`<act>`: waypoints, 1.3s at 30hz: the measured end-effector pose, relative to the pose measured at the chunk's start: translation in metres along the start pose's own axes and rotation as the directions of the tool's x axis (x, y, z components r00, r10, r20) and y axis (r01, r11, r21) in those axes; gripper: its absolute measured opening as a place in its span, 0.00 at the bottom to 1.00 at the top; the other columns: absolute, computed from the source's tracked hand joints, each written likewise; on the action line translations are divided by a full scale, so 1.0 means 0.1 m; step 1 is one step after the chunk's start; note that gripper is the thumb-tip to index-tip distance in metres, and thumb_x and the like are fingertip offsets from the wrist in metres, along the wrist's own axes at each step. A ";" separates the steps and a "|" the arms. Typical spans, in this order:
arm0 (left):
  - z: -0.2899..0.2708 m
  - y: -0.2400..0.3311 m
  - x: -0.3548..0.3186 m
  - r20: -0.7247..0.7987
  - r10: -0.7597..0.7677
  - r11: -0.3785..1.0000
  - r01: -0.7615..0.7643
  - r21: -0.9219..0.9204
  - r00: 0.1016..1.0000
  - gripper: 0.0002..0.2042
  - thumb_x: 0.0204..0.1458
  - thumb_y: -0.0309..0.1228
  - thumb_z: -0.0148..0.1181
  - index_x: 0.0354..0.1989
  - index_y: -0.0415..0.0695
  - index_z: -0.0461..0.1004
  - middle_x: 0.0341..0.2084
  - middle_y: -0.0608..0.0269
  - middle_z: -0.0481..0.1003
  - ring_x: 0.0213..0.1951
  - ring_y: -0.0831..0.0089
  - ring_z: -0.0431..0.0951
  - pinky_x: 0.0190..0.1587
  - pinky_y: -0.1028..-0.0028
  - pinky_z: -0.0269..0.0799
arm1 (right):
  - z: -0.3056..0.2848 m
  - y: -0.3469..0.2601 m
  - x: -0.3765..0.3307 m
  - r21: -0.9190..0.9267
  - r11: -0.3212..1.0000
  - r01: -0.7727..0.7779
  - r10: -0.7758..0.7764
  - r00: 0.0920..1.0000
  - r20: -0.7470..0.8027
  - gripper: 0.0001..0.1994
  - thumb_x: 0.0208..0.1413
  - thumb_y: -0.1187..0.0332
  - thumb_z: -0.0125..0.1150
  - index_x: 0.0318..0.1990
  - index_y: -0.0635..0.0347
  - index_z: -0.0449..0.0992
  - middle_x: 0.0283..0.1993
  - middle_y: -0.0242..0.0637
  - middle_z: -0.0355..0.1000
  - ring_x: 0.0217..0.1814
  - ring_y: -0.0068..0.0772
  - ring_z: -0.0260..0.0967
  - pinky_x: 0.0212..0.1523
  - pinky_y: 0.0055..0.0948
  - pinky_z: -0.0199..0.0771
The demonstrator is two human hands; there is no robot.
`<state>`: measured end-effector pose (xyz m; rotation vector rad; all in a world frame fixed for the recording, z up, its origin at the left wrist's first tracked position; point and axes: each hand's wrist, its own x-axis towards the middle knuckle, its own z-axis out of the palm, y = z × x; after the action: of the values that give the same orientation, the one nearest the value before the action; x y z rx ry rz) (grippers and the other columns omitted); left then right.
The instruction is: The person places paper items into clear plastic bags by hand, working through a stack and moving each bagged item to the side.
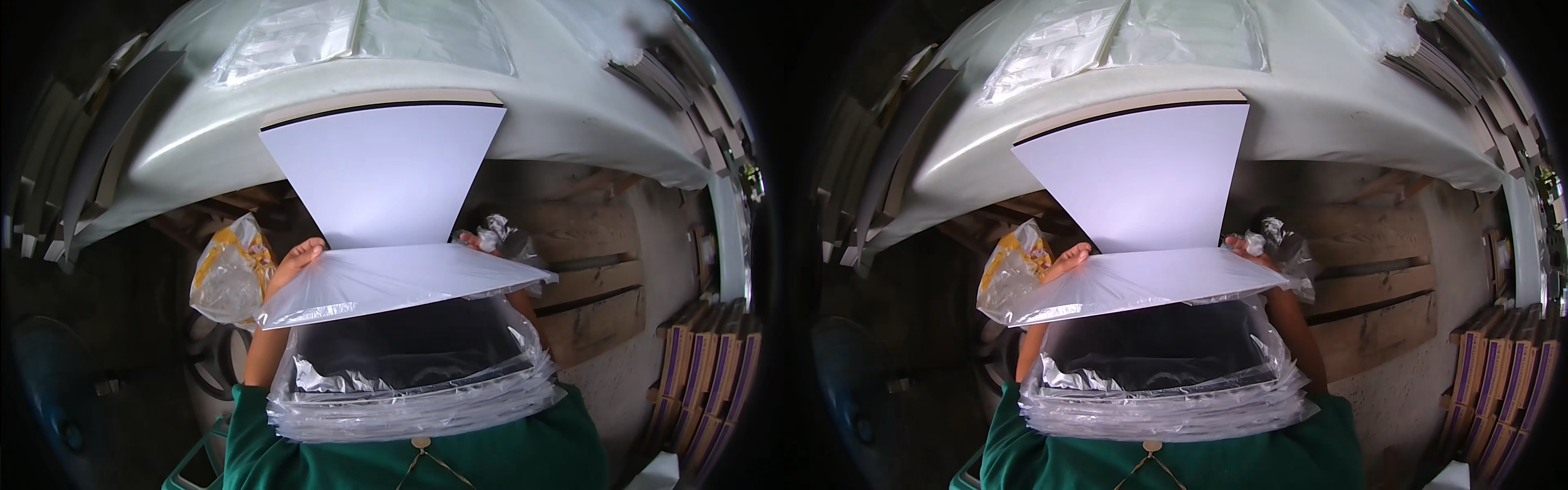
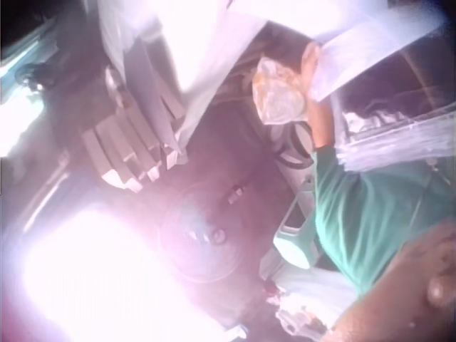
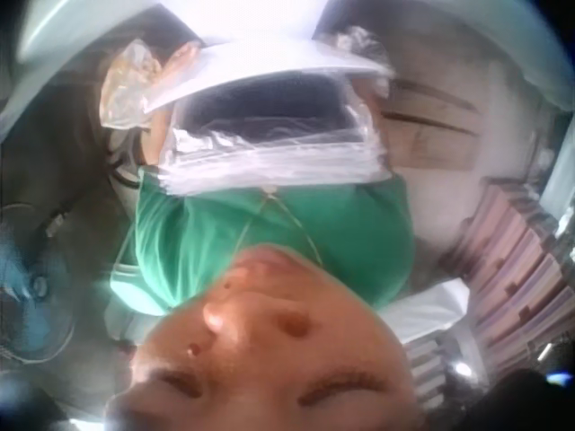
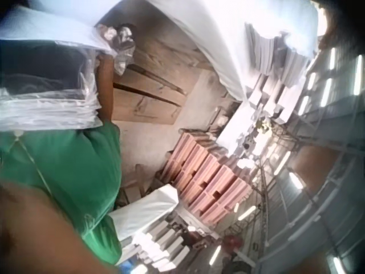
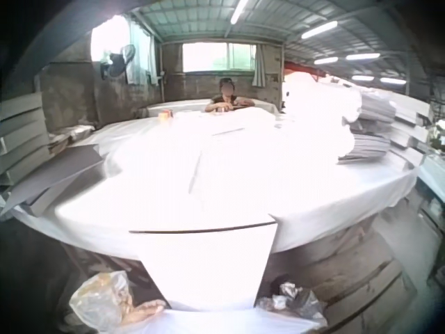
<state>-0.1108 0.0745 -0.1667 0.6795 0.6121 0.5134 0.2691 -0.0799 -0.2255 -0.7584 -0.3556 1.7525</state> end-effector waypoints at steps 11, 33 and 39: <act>-0.68 0.08 0.37 -0.192 -0.219 0.428 0.271 0.862 0.957 0.13 0.45 0.37 0.58 0.34 0.41 0.73 0.25 0.67 0.73 0.26 0.76 0.71 0.31 0.78 0.66 | 0.04 -0.27 0.34 -0.831 0.556 0.013 -0.126 0.990 -0.069 0.14 0.42 0.73 0.56 0.40 0.64 0.71 0.30 0.32 0.69 0.30 0.23 0.66 0.30 0.21 0.65; 1.95 0.97 -0.28 0.462 -0.095 0.475 -0.368 0.800 0.882 0.18 0.38 0.32 0.66 0.38 0.39 0.70 0.30 0.65 0.70 0.27 0.79 0.71 0.28 0.81 0.67 | 2.00 -1.02 -0.07 -0.352 0.812 0.465 -0.324 0.862 0.390 0.28 0.56 0.54 0.40 0.60 0.61 0.48 0.55 0.43 0.57 0.49 0.30 0.61 0.43 0.29 0.66; 2.26 0.65 -0.06 0.341 0.446 0.425 -0.532 0.733 0.827 0.09 0.48 0.31 0.57 0.30 0.40 0.67 0.22 0.72 0.64 0.27 0.83 0.64 0.30 0.83 0.60 | 2.37 -0.77 -0.04 -0.153 0.926 0.345 -0.267 0.885 0.381 0.33 0.53 0.56 0.42 0.62 0.59 0.39 0.66 0.43 0.36 0.64 0.37 0.44 0.59 0.38 0.51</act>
<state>0.0202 0.0194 0.0208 1.8181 0.5307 0.7427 0.1725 -0.0259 -0.0020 -0.4976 -0.8785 1.5542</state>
